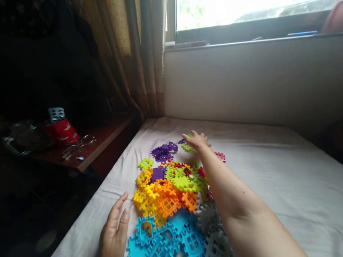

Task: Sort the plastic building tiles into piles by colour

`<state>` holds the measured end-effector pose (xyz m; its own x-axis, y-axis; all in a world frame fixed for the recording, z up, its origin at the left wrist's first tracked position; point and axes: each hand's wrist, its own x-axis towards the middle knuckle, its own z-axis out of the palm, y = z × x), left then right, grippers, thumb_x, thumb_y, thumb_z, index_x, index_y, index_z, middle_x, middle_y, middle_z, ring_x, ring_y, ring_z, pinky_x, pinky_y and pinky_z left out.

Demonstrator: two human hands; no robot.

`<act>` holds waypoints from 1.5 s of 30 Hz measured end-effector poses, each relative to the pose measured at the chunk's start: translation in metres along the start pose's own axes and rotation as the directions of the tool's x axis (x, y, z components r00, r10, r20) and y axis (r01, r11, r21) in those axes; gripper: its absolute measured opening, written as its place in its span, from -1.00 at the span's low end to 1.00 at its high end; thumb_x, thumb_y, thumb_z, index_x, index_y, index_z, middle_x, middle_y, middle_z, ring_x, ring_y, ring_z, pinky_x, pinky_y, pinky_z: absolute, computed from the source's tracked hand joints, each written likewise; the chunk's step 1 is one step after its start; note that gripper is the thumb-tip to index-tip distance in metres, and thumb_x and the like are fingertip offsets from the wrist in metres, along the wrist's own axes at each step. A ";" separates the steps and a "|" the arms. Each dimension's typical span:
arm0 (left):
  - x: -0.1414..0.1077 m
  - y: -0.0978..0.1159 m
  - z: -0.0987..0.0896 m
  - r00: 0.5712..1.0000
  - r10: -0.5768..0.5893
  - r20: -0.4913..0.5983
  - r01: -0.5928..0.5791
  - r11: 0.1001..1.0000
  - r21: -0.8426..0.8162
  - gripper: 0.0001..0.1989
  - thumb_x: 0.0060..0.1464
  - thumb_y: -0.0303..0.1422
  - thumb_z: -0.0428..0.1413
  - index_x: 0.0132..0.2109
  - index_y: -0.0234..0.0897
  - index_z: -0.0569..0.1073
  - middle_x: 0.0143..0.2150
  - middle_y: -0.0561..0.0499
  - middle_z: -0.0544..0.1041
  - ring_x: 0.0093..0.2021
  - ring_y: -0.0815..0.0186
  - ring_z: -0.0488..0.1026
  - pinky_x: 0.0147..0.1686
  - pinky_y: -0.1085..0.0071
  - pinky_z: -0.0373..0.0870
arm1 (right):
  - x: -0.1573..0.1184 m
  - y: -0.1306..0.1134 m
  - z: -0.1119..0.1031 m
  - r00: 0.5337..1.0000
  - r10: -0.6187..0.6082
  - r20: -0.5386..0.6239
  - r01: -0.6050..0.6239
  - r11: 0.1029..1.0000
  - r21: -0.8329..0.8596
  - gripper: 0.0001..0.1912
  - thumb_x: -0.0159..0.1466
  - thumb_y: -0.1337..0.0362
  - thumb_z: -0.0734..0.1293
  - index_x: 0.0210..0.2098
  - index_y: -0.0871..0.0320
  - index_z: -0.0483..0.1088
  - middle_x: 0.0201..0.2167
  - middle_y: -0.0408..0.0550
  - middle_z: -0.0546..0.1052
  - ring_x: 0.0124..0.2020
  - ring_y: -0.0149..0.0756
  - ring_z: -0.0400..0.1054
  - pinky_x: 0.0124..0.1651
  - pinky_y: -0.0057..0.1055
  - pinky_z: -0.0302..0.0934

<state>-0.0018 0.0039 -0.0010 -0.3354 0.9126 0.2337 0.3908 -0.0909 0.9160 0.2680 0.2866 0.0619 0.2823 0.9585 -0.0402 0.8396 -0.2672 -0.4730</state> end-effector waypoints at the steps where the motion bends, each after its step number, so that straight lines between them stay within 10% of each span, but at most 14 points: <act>1: -0.001 0.000 0.000 1.000 -0.004 0.001 0.004 1.000 0.002 -0.50 0.25 -0.05 -0.05 0.21 -0.20 0.35 0.27 -0.13 0.39 0.31 0.16 0.27 0.25 0.20 0.29 | 0.004 0.001 0.006 0.999 0.009 0.038 -0.008 1.000 -0.012 -0.23 0.26 -0.25 0.13 0.33 0.00 0.19 0.27 0.26 0.26 0.29 0.23 0.13 0.18 0.26 0.08; 8: -0.001 0.001 0.001 1.000 0.009 0.006 -0.009 1.000 -0.003 -0.51 0.25 -0.07 -0.04 0.21 -0.22 0.36 0.26 -0.14 0.40 0.31 0.16 0.27 0.24 0.21 0.30 | -0.018 -0.026 0.038 0.941 -0.296 0.163 0.311 0.947 -0.080 -0.43 0.18 -0.20 0.29 0.09 -0.12 0.46 0.21 0.01 0.39 0.25 0.10 0.20 0.23 0.06 0.11; 15: 0.003 0.004 0.000 0.999 0.053 0.015 -0.053 0.999 -0.009 -0.51 0.25 -0.08 -0.05 0.20 -0.23 0.35 0.26 -0.15 0.40 0.31 0.15 0.27 0.27 0.17 0.25 | -0.044 -0.017 0.000 0.643 -0.580 0.500 0.542 0.806 0.238 -0.62 0.23 0.01 0.32 -0.05 0.03 0.56 0.00 -0.08 0.58 0.05 -0.14 0.43 0.17 -0.28 0.25; 19: 0.005 0.003 0.001 0.996 0.084 0.020 -0.084 0.996 -0.002 -0.51 0.25 -0.08 -0.05 0.20 -0.24 0.35 0.26 -0.17 0.40 0.30 0.16 0.28 0.27 0.15 0.24 | -0.049 0.031 -0.033 0.927 -0.280 0.248 0.270 0.960 0.076 -0.51 0.30 0.02 0.25 0.15 0.06 0.43 0.12 0.03 0.50 0.10 -0.07 0.40 0.16 -0.14 0.26; 21: 0.006 0.002 0.002 0.995 0.100 0.014 -0.100 0.995 0.003 -0.50 0.24 -0.06 -0.04 0.18 -0.26 0.36 0.22 -0.19 0.43 0.27 0.15 0.32 0.24 0.16 0.28 | -0.055 0.059 -0.039 0.997 -0.042 0.062 0.046 0.997 -0.064 -0.47 0.30 0.01 0.23 0.20 0.04 0.37 0.15 0.11 0.46 0.16 0.03 0.34 0.18 0.04 0.21; 24: 0.006 0.003 0.003 0.993 0.112 0.046 -0.113 0.994 0.006 -0.48 0.22 -0.03 -0.04 0.17 -0.27 0.37 0.14 -0.20 0.49 0.13 0.15 0.46 0.13 0.18 0.41 | -0.076 0.086 -0.032 0.999 -0.001 0.032 0.004 0.998 -0.070 -0.49 0.32 0.00 0.20 0.18 0.04 0.39 0.18 0.12 0.44 0.24 0.05 0.26 0.23 0.10 0.12; 32: 0.008 0.007 0.004 0.955 0.231 0.186 -0.255 0.960 0.116 -0.44 0.22 -0.03 -0.06 0.22 -0.26 0.32 0.17 -0.23 0.46 0.09 0.15 0.49 0.09 0.17 0.42 | -0.169 0.088 -0.032 0.884 -0.434 0.174 0.348 0.859 0.376 -0.44 0.32 -0.06 0.17 0.20 0.03 0.37 0.23 -0.03 0.41 0.26 -0.13 0.26 0.31 -0.13 0.10; 40: -0.022 0.005 0.005 0.789 0.339 0.513 -0.549 0.763 0.342 -0.01 -0.11 0.08 0.23 0.40 -0.10 0.09 0.44 -0.21 0.09 0.42 -0.08 0.00 0.35 -0.11 -0.10 | -0.275 0.174 -0.055 0.863 -0.433 0.260 0.418 0.901 0.113 0.10 -0.06 -0.17 0.49 0.38 -0.04 0.09 0.42 0.13 0.04 0.41 0.13 -0.09 0.36 0.11 -0.06; 45: -0.037 0.016 0.013 0.762 0.331 0.556 -0.566 0.757 0.326 -0.13 -0.07 -0.09 0.25 0.37 -0.06 0.16 0.39 -0.16 0.20 0.37 -0.05 0.14 0.31 -0.03 0.07 | -0.289 0.153 -0.021 0.875 -0.473 0.105 0.467 0.881 0.078 -0.08 0.06 0.11 0.45 0.37 -0.07 0.09 0.28 0.09 0.30 0.28 0.04 0.19 0.28 0.00 0.11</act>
<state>0.0275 -0.0262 0.0008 0.3505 0.8874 0.2995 0.7649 -0.4558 0.4552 0.3242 -0.0335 0.0199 -0.1987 0.9753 0.0964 0.8352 0.2200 -0.5040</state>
